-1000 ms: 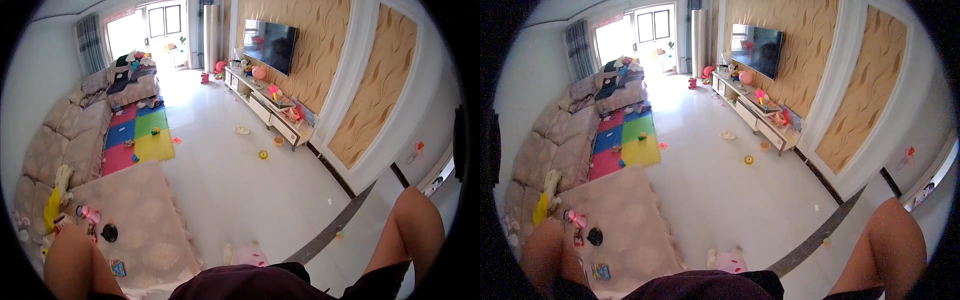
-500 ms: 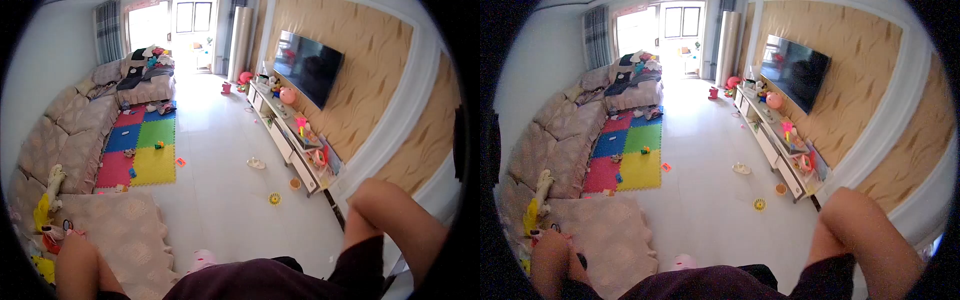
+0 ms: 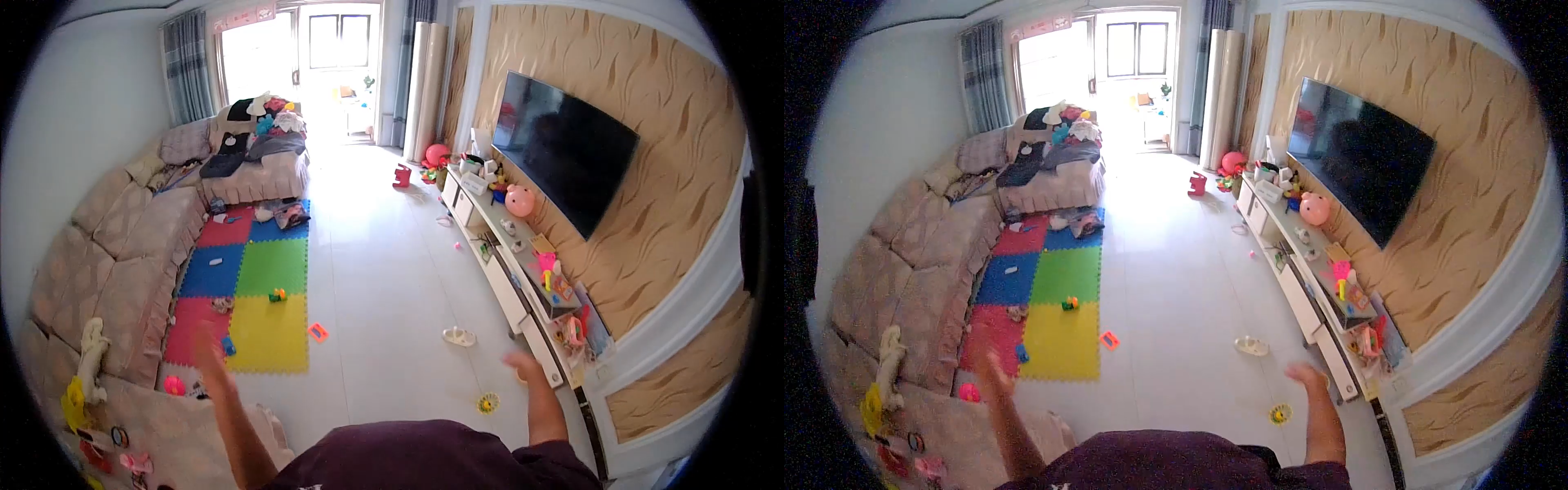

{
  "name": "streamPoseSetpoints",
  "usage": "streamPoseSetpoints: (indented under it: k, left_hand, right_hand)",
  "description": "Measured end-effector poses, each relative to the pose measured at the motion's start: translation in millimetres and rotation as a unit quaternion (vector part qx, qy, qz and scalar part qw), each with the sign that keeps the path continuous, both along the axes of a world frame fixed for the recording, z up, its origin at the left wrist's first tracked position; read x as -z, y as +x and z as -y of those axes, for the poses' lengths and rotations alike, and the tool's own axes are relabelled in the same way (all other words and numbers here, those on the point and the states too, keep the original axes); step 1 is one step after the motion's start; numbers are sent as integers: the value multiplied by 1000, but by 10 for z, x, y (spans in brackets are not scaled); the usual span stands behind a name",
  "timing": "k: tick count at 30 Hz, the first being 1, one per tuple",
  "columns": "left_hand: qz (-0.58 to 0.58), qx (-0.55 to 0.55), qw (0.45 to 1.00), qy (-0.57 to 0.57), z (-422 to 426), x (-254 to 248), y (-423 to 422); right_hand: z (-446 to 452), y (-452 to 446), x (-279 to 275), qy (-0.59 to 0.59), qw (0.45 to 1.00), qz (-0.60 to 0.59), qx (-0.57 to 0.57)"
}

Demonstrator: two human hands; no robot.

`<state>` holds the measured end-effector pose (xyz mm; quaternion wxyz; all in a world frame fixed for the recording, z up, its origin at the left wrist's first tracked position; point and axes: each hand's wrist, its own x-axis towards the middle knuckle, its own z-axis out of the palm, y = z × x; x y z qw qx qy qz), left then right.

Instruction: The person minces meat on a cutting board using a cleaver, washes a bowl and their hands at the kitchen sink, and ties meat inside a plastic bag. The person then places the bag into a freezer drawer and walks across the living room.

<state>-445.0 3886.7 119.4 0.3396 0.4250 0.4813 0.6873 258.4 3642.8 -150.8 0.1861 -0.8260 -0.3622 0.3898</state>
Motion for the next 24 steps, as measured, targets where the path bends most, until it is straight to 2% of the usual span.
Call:
streamPoseSetpoints:
  k: [1,2,4,5,6,8,9,11,12,13,14,15,16,18,19,20,21,23,24]
  left_hand:
    - [-16,49,986,-161,-503,494,70]
    - [-11,100,970,-223,-940,1056,100]
    - [-117,168,943,-261,-1540,1833,219]
    - [-156,160,940,-256,-1837,2160,295]
    - [-193,151,937,-251,-2137,2400,431]
    - [-264,130,915,-276,-2591,2846,713]
    - [-300,115,897,-302,-2835,3028,845]
    - [-387,96,845,-357,-3266,3374,1107]
    - [-477,113,780,-390,-3328,3532,1248]
    - [-590,148,683,-404,-3348,3696,1337]
    - [-650,182,608,-417,-3333,3996,1325]
    - [-608,159,594,-501,-3356,4289,1463]
    - [-578,184,581,-542,-3255,4207,1567]
    - [-514,190,591,-592,-3341,4116,1779]
    - [-496,187,589,-610,-3395,4130,1876]
    - [-483,183,586,-624,-3479,4109,1972]
    - [-471,180,585,-636,-3561,4144,2025]
    - [-452,169,574,-661,-3740,4166,2143]
    - [-445,167,570,-671,-3874,4270,2159]
  right_hand:
    - [295,60,112,-92,994,17,52]
    - [657,144,418,-165,981,27,100]
    - [1306,81,661,-267,937,-20,226]
    - [1562,8,730,-251,918,-76,298]
    - [1796,-161,480,-138,873,-209,419]
    - [1775,-109,212,-122,845,-261,451]
    - [1494,88,57,-220,884,-186,369]
    - [797,433,-61,-310,922,-62,222]
    - [282,747,29,-258,955,-4,147]
    - [-231,1063,118,-206,974,68,71]
    - [-965,1500,430,-238,961,49,130]
    - [-1721,1892,666,-268,944,33,191]
    - [-2428,2307,958,-295,922,20,251]
    - [-3950,2888,1044,-51,961,77,262]
    - [-4838,2880,706,-64,970,230,43]
    - [-5629,2981,782,23,978,199,63]
    - [-6424,2812,293,32,983,179,-27]
    - [-7755,2733,327,175,970,143,-90]
    - [-8292,2452,-69,167,973,94,-128]
